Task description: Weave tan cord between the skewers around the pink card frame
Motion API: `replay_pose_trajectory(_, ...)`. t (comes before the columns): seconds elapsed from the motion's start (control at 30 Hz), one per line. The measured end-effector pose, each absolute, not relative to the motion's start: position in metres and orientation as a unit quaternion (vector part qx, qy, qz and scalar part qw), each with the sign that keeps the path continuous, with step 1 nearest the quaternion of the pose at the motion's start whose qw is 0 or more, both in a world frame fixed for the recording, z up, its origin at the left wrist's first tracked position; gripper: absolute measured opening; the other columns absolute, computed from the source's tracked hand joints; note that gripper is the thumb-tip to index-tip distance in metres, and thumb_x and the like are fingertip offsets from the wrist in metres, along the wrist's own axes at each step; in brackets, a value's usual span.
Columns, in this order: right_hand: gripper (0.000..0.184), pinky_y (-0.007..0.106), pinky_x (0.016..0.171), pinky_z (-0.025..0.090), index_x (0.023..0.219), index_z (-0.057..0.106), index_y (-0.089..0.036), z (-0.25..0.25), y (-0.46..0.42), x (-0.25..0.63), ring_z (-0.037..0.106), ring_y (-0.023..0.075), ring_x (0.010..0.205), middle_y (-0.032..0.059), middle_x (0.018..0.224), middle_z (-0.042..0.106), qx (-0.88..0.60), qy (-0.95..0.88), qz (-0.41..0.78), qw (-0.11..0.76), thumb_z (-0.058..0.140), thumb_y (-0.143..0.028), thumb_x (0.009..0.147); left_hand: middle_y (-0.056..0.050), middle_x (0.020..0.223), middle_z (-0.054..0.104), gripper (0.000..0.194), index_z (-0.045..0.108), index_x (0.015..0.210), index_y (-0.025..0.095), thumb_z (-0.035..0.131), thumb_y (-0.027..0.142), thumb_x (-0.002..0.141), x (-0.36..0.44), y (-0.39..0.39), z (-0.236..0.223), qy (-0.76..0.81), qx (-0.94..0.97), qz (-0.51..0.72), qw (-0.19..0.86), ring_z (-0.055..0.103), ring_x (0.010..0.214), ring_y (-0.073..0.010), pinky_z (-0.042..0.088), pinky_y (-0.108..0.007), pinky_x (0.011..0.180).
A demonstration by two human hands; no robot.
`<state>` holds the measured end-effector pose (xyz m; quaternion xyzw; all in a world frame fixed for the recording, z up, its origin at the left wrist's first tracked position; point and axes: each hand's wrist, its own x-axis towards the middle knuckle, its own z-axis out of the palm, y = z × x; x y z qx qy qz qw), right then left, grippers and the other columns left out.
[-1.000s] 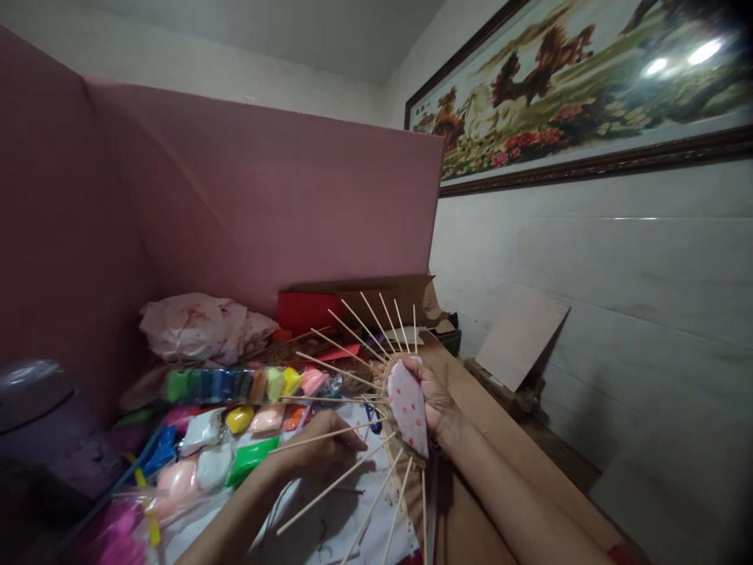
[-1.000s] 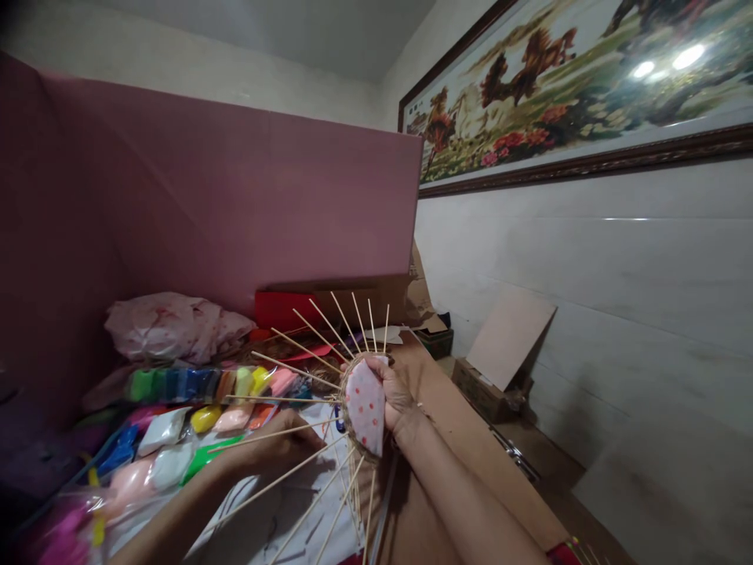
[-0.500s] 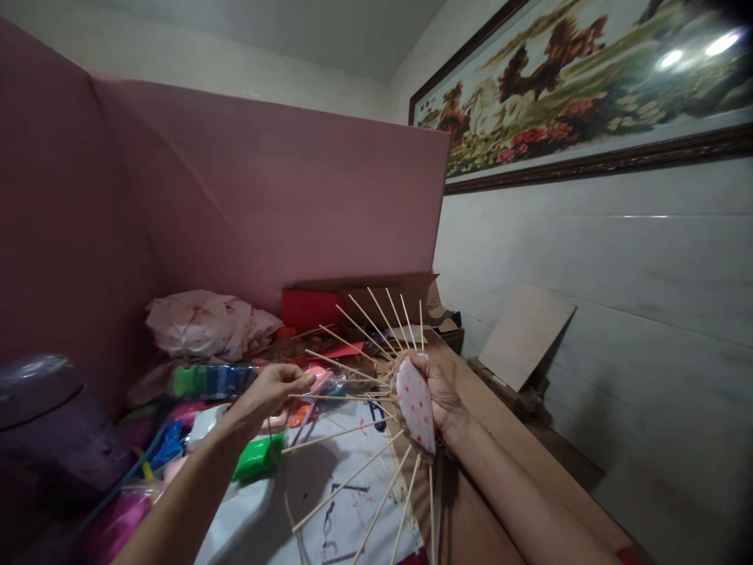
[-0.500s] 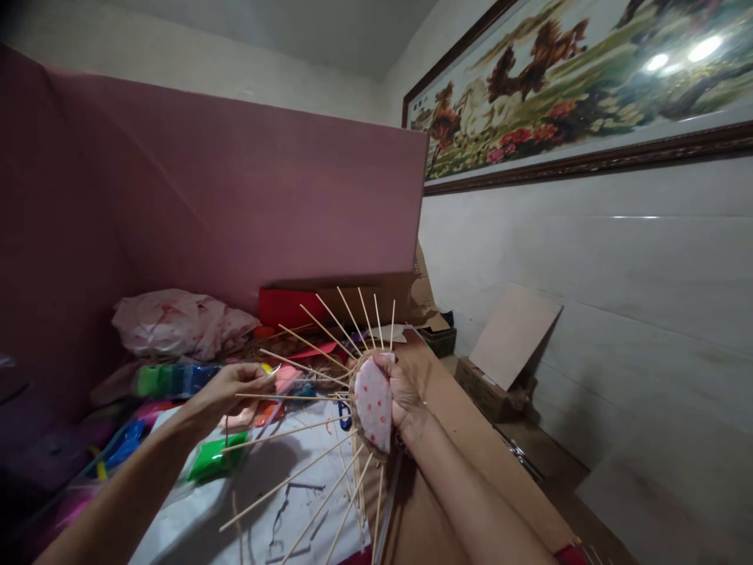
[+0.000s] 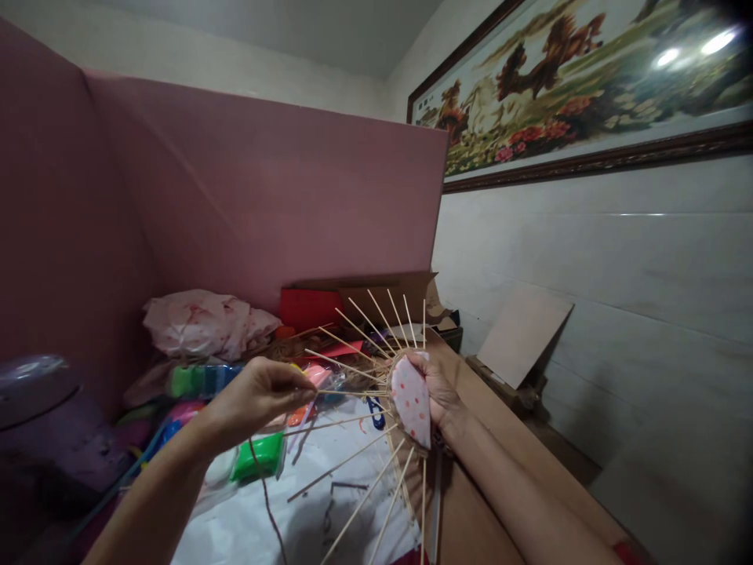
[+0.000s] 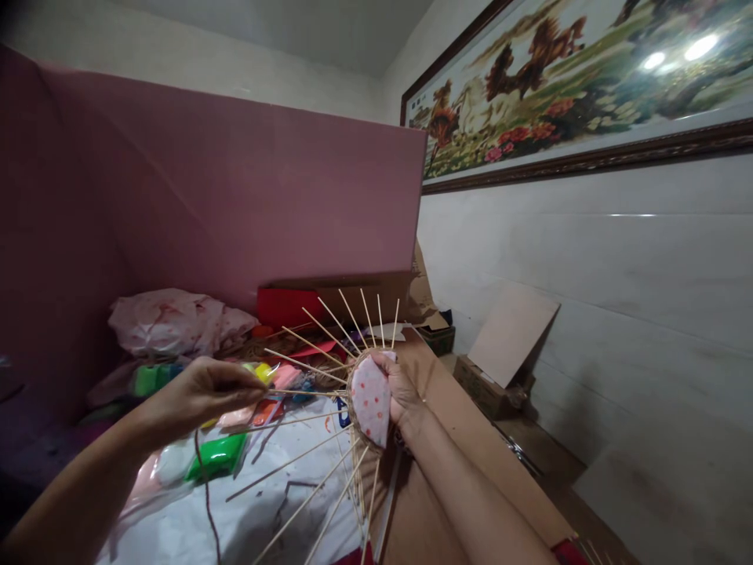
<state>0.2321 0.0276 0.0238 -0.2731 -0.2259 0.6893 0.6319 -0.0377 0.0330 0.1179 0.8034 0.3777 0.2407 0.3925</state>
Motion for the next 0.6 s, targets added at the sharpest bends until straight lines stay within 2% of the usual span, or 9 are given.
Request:
replay_pose_trajectory(0.07, 0.017, 0.032, 0.047, 0.051, 0.072, 0.061, -0.011, 0.024, 0.028, 0.232, 0.061, 0.0181, 0.046, 0.007, 0.057, 0.067, -0.277, -0.222, 0.688, 0.633, 0.05, -0.023, 0.076, -0.001, 0.057, 0.055, 0.025, 0.067, 0.069, 0.013, 0.056, 0.035, 0.069, -0.032, 0.024, 0.114, 0.363, 0.836, 0.21, 0.355, 0.042, 0.053, -0.0096, 0.029, -0.021, 0.047)
replay_pose_trajectory(0.23, 0.009, 0.03, 0.049, 0.051, 0.067, 0.058, -0.014, 0.031, 0.025, 0.229, 0.061, 0.0165, 0.047, 0.0037, 0.057, 0.067, -0.269, -0.187, 0.658, 0.678, 0.052, -0.016, 0.074, 0.001, 0.054, 0.052, 0.025, 0.066, 0.068, 0.013, 0.049, 0.029, 0.074, -0.006, -0.003, 0.103, 0.318, 0.892, 0.169, 0.274, 0.036, 0.05, -0.0076, 0.024, -0.021, 0.046)
replay_pose_trajectory(0.3, 0.011, 0.031, 0.051, 0.051, 0.067, 0.058, -0.014, 0.034, 0.024, 0.227, 0.062, 0.0172, 0.05, 0.0059, 0.061, 0.069, -0.274, -0.181, 0.662, 0.674, 0.05, -0.016, 0.075, 0.002, 0.051, 0.048, 0.024, 0.065, 0.066, 0.012, 0.048, 0.026, 0.075, 0.004, -0.013, 0.102, 0.3, 0.906, 0.15, 0.257, 0.034, 0.048, -0.0067, 0.022, -0.021, 0.045)
replay_pose_trajectory(0.6, 0.015, 0.032, 0.05, 0.051, 0.074, 0.061, -0.011, 0.029, 0.027, 0.228, 0.062, 0.0181, 0.051, 0.0089, 0.069, 0.07, -0.266, -0.201, 0.669, 0.664, 0.048, -0.019, 0.075, 0.004, 0.053, 0.043, 0.02, 0.062, 0.067, 0.014, 0.045, 0.019, 0.075, 0.028, -0.028, 0.096, 0.271, 0.915, 0.127, 0.27, 0.031, 0.05, -0.0062, 0.021, -0.02, 0.047)
